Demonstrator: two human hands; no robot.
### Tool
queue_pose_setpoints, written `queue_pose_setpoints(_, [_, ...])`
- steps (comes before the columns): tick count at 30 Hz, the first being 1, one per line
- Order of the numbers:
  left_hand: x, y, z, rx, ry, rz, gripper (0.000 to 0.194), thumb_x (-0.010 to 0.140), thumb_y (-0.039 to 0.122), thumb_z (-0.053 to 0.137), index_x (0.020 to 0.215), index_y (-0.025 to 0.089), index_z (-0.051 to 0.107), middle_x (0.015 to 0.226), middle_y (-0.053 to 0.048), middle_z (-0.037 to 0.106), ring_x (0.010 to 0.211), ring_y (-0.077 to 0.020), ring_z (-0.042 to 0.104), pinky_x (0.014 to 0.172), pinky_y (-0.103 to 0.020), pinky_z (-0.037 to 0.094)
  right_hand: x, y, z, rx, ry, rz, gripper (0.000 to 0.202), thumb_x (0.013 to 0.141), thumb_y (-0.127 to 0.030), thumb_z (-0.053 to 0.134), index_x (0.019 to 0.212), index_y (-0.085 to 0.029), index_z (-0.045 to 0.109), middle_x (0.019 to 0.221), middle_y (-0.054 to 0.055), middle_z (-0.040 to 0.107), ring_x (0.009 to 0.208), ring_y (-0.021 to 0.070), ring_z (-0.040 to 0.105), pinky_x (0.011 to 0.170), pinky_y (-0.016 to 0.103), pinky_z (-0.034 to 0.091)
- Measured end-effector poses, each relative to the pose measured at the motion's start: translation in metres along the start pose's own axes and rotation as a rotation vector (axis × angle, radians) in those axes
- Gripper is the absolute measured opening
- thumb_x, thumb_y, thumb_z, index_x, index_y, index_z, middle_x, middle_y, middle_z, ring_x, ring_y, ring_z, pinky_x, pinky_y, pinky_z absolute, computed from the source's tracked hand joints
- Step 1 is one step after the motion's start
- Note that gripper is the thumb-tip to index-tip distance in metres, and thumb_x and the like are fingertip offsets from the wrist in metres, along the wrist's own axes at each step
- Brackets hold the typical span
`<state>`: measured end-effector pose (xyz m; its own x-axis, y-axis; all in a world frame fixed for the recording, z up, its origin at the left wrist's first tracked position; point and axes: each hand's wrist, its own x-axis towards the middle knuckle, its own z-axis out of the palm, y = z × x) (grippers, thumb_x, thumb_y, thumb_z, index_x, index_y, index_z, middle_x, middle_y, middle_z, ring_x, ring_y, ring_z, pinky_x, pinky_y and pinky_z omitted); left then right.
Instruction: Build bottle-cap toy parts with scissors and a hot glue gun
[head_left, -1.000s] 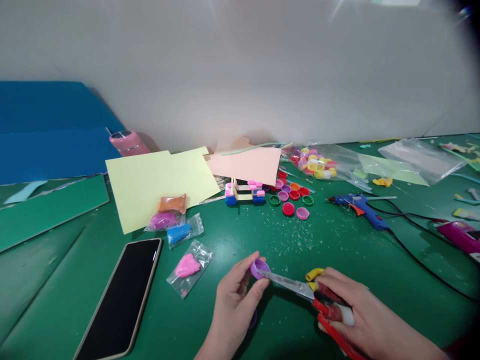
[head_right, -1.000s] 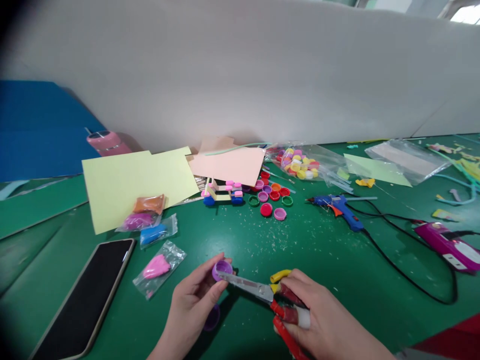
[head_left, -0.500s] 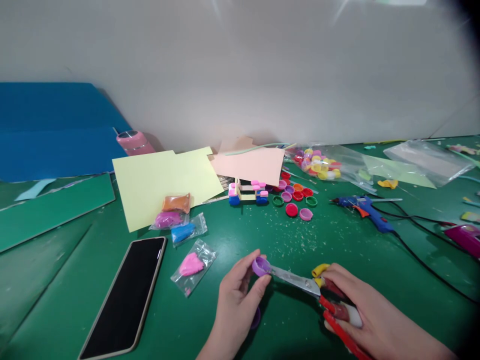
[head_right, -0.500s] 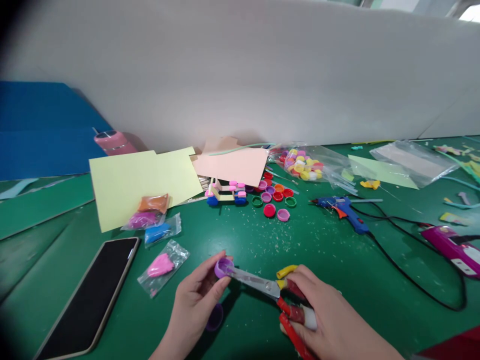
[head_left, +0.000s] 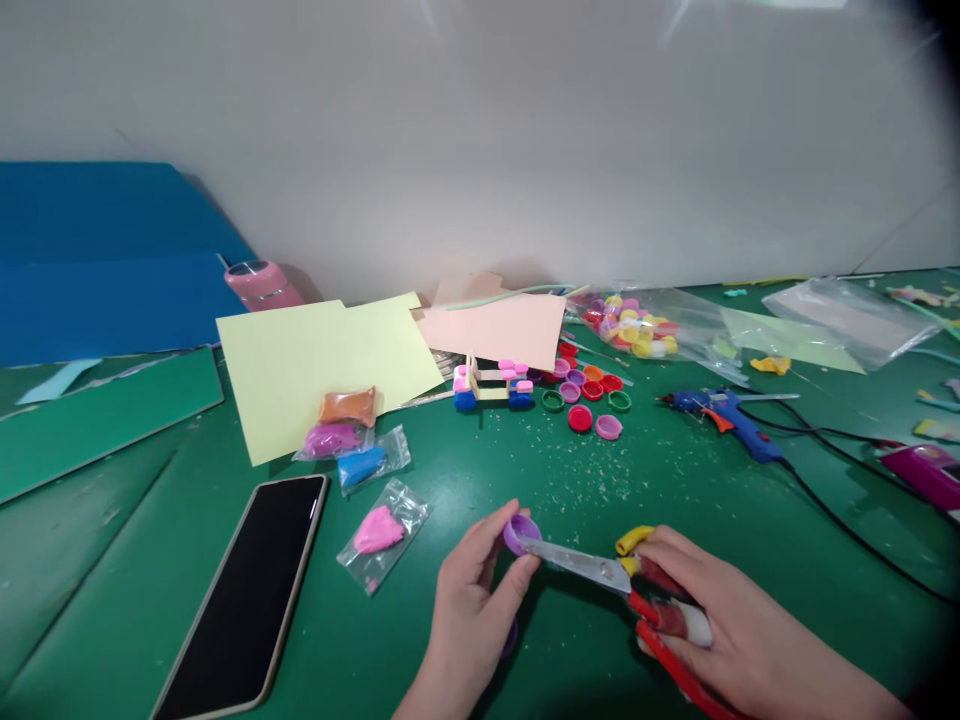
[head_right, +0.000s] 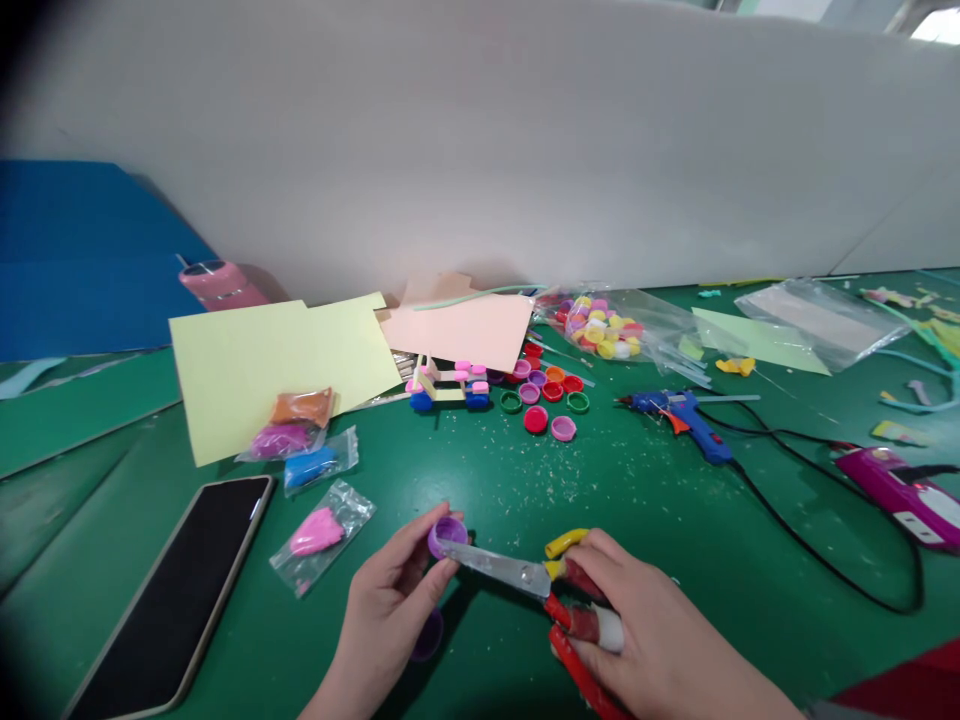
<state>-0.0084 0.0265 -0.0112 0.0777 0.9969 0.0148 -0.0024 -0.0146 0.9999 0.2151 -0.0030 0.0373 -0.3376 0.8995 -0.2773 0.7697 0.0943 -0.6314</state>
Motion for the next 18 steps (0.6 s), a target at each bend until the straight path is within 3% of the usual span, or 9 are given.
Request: queue_pose_setpoints(18, [0.0005, 0.002, 0.0011, -0.003, 0.015, -0.061, 0.036, 0.07, 0.023, 0.063, 0.106, 0.018, 0.062, 0.103, -0.01, 0.067, 0.092, -0.0216, 0.063, 0.085, -0.033, 0.048, -0.0012, -0.0011, -0.0024, -0.004, 0.015, -0.022, 0.006, 0.077, -0.022, 0.054, 0.077, -0.023, 0.048, 0.084, 0.001, 0.051, 0.067, 0.014, 0.051, 0.059, 0.025, 0.043])
